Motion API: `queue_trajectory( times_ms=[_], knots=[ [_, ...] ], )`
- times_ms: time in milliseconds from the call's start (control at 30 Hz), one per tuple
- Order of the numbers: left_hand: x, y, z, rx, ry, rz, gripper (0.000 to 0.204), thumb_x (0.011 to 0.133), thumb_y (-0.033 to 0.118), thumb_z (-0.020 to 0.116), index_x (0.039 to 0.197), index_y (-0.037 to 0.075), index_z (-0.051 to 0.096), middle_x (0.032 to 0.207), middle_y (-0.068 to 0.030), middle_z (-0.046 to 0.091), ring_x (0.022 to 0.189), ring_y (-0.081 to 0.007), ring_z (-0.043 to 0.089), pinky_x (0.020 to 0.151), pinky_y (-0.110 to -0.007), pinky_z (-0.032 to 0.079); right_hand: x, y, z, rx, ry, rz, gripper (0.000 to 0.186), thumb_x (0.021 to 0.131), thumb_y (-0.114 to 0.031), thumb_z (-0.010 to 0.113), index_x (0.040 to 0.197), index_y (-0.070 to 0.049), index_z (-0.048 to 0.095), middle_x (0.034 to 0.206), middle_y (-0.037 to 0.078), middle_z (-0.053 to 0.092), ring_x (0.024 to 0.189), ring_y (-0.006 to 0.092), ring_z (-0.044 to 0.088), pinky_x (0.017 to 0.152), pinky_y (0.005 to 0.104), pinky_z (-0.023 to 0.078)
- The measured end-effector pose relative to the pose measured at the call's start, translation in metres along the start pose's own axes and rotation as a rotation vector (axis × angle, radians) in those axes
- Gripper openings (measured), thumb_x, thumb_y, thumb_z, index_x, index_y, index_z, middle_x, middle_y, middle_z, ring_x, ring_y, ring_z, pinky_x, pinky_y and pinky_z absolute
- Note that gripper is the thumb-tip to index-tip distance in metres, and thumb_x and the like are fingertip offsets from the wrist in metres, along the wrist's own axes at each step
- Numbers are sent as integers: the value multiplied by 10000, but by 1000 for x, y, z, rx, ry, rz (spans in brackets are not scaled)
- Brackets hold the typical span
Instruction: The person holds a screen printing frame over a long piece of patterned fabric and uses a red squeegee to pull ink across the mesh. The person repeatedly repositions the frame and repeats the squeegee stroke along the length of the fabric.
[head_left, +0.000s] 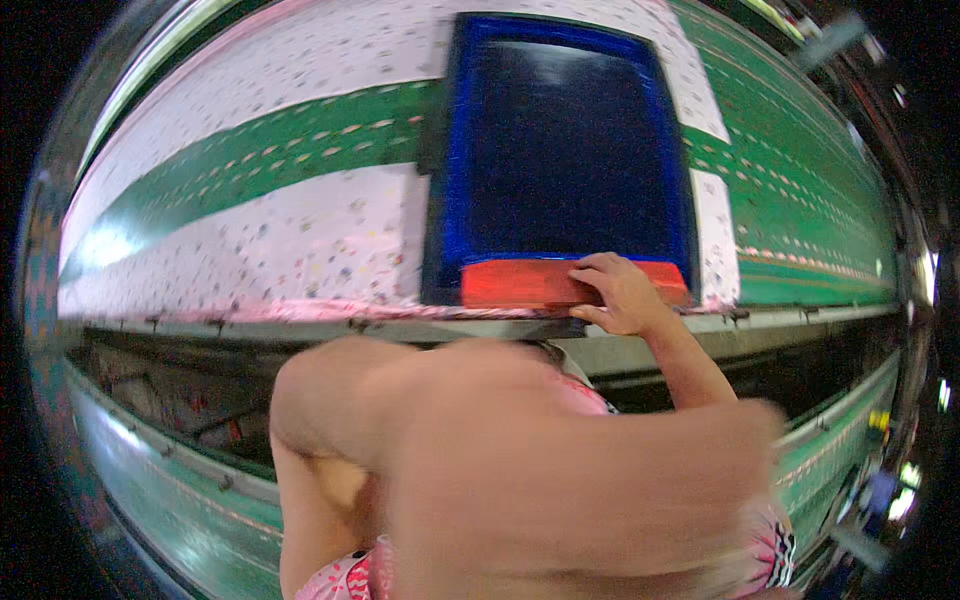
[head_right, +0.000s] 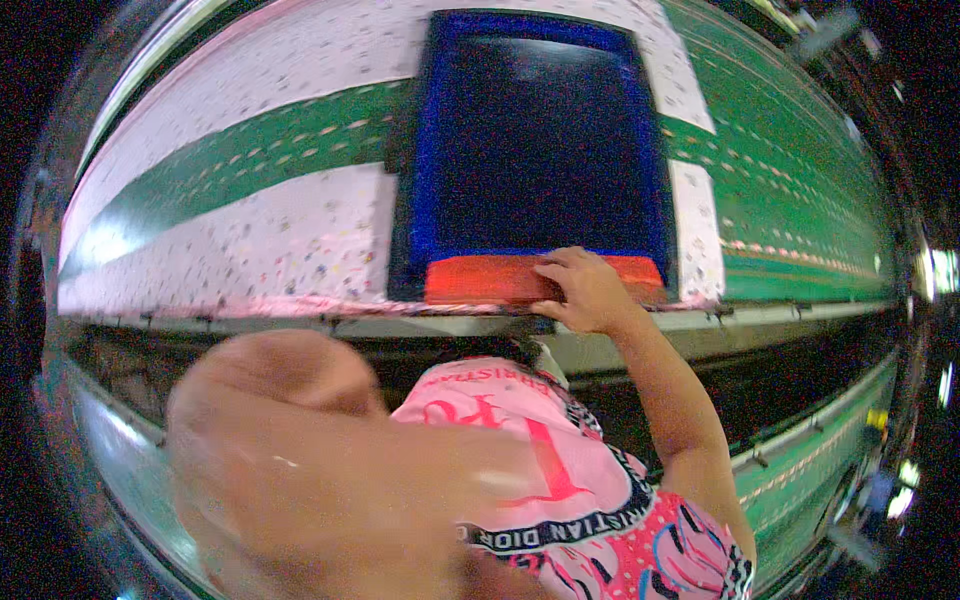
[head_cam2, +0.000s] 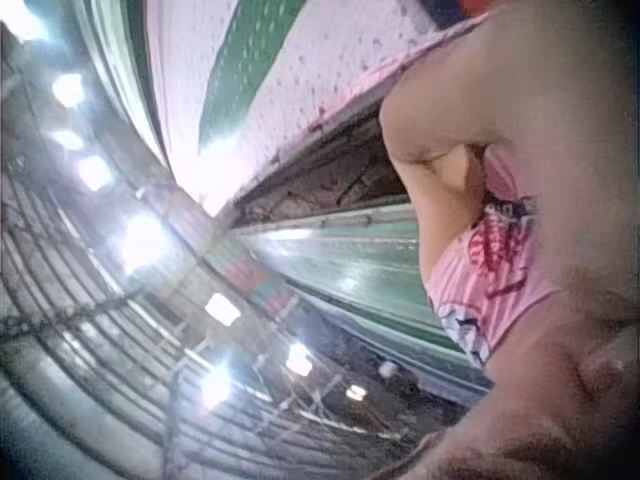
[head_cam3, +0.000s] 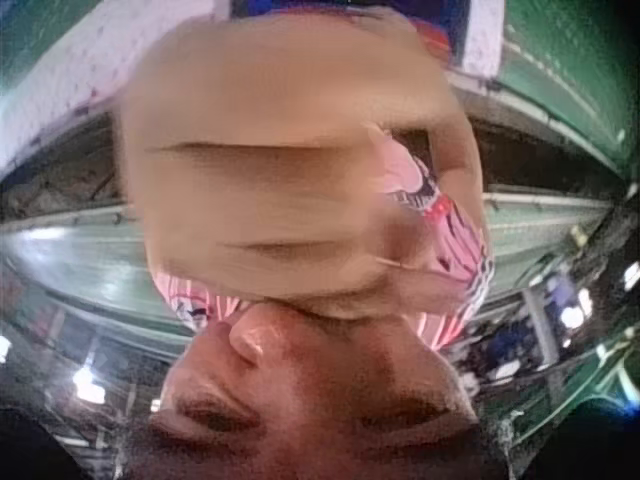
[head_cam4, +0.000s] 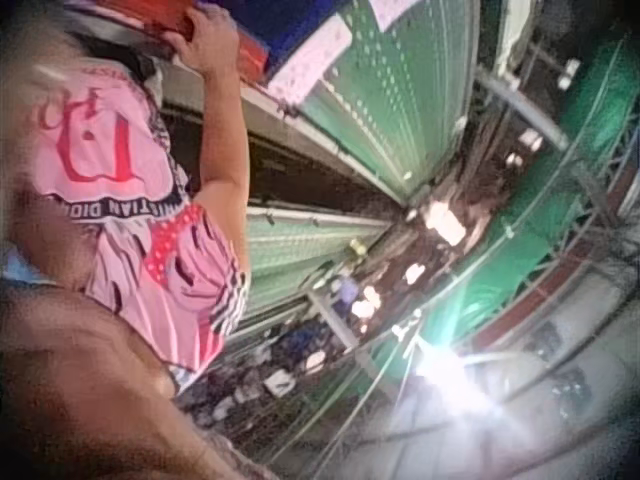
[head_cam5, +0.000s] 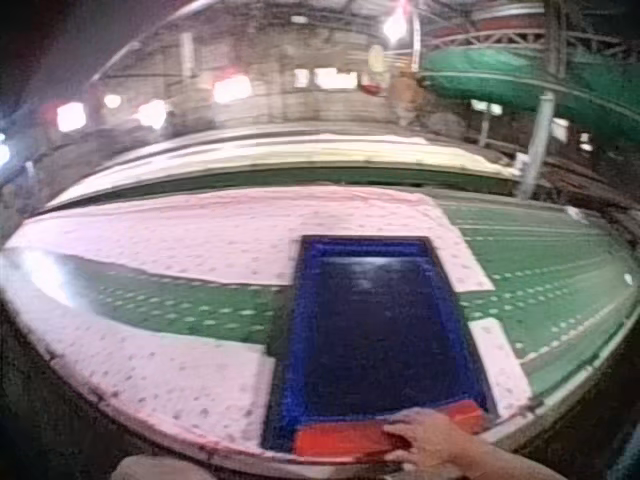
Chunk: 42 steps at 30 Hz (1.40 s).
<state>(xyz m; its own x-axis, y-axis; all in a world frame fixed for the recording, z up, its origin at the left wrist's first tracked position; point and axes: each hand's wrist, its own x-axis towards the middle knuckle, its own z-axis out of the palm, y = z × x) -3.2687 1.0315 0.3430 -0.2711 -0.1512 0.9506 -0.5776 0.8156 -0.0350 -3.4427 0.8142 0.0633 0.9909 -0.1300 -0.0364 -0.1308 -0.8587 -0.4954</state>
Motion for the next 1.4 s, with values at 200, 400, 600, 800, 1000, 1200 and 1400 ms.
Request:
queue_trajectory(
  times_ms=[200,400,600,800,1000,1200,1400],
  knots=[
    [-130,-112,-10,689,195,-848,319,991,59,791,1291,-29,726,1369,-174,754,1155,-263,739,1054,-375,582,-55,100,-58,-32,544,181,478,944,-340,823,1359,-106,786,1530,204,680,1496,452,564,1270,579,432],
    [-327,-192,4,984,-107,-1524,777,888,268,925,1514,-86,629,1524,-303,645,1468,-495,547,1259,-561,425,-106,202,-52,264,704,395,623,1069,-289,694,1642,-83,559,1695,231,493,1589,437,448,1331,539,355],
    [-385,-203,-6,735,162,-1699,642,881,298,921,1369,-71,728,1292,-281,779,1185,-405,761,1057,-491,583,-93,227,-15,713,867,423,544,1086,-95,612,1618,3,563,1635,178,581,1539,306,522,1320,449,370],
    [-376,-202,11,822,208,-1802,506,878,361,920,1235,19,812,1097,-228,843,1037,-401,815,943,-491,621,-96,220,-8,849,1047,493,467,1118,-169,641,1518,72,661,1498,189,713,1366,296,657,1234,451,472],
    [-367,-203,14,809,197,-1887,530,893,339,914,1295,19,783,1149,-228,838,1070,-394,806,959,-487,615,-108,236,-16,1054,1031,446,630,1171,-404,593,1617,40,572,1614,217,637,1479,355,591,1267,503,444],
    [-386,-204,-13,635,374,-1865,456,871,231,946,1233,-8,804,1076,-146,854,940,-262,795,889,-416,606,-96,232,-71,776,919,296,839,1157,-646,489,1703,-8,471,1729,227,512,1574,347,494,1322,532,364],
    [-305,-178,-75,638,394,-1851,475,805,260,959,1159,-21,814,1007,-218,837,960,-332,808,898,-440,606,-73,200,-89,761,806,226,809,1203,-584,331,1770,-7,325,1786,250,407,1638,375,409,1373,544,273]
  ],
)
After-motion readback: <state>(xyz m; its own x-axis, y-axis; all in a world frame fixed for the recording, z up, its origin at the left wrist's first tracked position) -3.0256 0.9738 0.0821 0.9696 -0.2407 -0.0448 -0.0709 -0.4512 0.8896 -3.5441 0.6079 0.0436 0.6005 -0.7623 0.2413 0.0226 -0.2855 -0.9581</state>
